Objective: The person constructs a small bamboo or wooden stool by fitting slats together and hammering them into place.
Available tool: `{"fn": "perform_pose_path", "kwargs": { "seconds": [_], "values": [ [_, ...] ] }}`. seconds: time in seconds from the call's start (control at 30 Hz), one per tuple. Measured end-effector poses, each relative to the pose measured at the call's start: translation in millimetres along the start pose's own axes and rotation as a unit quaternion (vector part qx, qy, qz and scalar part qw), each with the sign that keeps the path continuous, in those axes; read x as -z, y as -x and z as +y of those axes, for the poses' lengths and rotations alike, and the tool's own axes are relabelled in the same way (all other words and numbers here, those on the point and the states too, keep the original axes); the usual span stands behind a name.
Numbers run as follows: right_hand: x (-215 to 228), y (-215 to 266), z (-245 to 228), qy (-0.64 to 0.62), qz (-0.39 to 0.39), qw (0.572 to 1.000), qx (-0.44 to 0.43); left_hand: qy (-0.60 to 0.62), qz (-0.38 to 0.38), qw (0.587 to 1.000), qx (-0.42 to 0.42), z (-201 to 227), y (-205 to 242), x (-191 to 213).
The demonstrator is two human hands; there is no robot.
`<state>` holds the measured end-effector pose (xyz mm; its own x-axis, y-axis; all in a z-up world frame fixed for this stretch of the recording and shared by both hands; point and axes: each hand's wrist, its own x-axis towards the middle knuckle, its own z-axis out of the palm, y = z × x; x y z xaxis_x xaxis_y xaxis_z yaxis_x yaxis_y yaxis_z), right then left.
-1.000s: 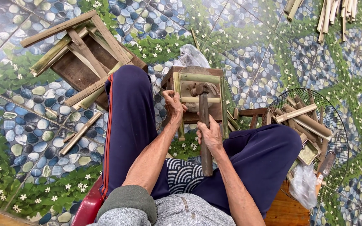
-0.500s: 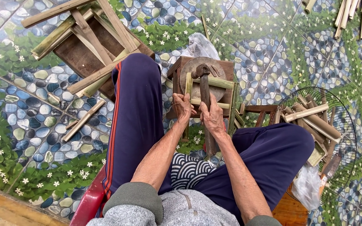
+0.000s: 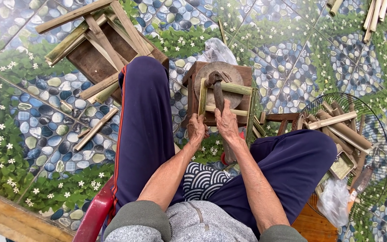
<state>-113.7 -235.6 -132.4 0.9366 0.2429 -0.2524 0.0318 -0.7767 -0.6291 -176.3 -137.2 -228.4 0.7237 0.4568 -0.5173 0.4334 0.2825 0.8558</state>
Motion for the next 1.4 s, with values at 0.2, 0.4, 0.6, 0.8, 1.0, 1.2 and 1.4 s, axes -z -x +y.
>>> {"fn": "perform_pose_path", "kwargs": {
  "seconds": [0.2,0.4,0.6,0.8,1.0,1.2,1.4],
  "values": [
    [17.5,8.6,-26.2,-0.057,0.078,0.995,0.040,0.019,0.021,0.999,0.031,3.0,-4.9,-2.9],
    [-6.8,-1.4,-2.7,-0.011,0.110,0.990,0.090,0.019,0.014,0.999,0.023,0.3,-7.6,-2.9],
    [5.8,-4.5,-18.6,0.089,0.009,0.996,-0.009,-0.007,0.019,1.000,0.016,9.0,-3.0,1.6],
    [19.5,-4.3,-23.5,-0.023,0.069,0.997,0.038,0.032,0.007,0.999,0.005,2.8,-2.2,0.2],
    [41.8,13.7,-51.2,-0.158,0.068,0.985,0.024,-0.039,0.035,0.998,-0.022,22.9,5.3,1.9],
    [46.4,10.6,-33.8,-0.192,0.097,0.976,0.039,-0.061,0.044,0.997,-0.018,9.7,0.3,1.2],
    [30.4,6.5,-24.5,-0.146,0.108,0.981,0.071,-0.074,0.038,0.997,-0.008,3.8,-5.6,0.4]
  ]
}}
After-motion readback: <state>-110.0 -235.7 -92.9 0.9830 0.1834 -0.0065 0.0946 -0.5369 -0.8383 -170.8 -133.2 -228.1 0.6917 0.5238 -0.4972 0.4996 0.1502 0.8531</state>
